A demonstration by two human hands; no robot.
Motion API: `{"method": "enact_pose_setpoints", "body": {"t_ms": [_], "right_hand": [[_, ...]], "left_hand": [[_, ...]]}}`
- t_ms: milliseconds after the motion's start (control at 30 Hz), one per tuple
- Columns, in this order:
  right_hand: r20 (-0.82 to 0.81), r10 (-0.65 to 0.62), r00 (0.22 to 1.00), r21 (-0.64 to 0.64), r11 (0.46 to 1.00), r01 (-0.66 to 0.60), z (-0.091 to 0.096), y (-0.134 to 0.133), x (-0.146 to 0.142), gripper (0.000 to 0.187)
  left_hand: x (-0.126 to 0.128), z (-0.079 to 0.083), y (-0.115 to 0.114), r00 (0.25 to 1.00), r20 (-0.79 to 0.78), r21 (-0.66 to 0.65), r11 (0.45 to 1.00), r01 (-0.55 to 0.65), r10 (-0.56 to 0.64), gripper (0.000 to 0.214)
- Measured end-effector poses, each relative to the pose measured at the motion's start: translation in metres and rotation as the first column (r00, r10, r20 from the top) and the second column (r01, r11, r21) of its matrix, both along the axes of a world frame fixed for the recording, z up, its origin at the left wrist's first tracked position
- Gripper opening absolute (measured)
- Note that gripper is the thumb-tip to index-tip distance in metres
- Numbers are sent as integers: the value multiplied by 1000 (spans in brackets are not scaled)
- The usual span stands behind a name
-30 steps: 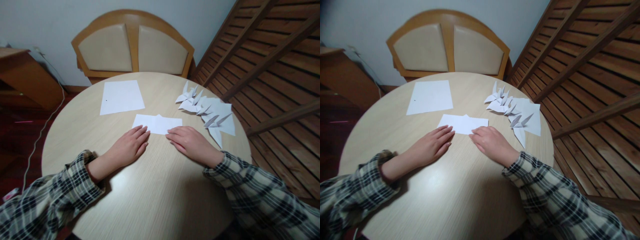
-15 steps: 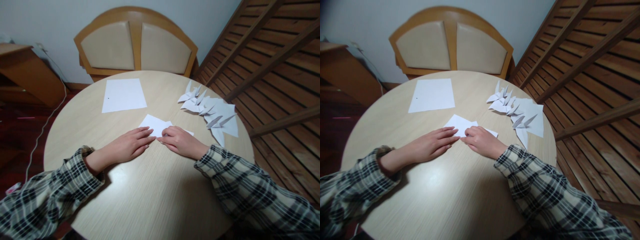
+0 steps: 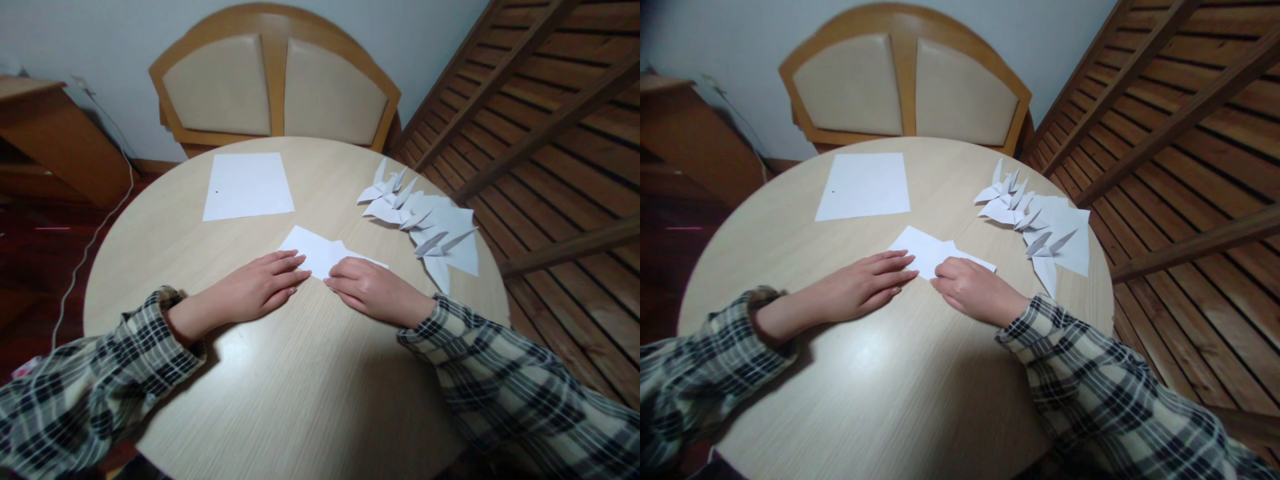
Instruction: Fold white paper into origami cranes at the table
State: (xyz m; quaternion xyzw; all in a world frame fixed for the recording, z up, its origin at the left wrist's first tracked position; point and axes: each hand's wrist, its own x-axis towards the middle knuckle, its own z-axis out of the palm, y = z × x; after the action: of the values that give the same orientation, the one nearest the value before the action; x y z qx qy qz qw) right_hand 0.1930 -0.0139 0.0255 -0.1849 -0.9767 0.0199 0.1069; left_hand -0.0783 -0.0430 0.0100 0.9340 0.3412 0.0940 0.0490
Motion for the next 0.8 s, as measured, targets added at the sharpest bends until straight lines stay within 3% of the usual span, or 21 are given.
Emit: {"method": "enact_pose_setpoints", "body": {"t_ms": [267, 567, 800], "right_hand": [[-20, 17, 1000, 44, 999, -16, -6, -1, 8, 27], [-55, -26, 998, 35, 999, 28, -8, 2, -7, 24], [44, 8, 999, 80, 997, -11, -2, -1, 0, 25]], "left_hand": [[-3, -2, 2, 1000, 18, -1, 1000, -6, 6, 43], [0, 0, 3, 999, 41, -14, 1000, 13, -13, 42], [0, 0, 4, 998, 58, -17, 1000, 21, -20, 42]]}}
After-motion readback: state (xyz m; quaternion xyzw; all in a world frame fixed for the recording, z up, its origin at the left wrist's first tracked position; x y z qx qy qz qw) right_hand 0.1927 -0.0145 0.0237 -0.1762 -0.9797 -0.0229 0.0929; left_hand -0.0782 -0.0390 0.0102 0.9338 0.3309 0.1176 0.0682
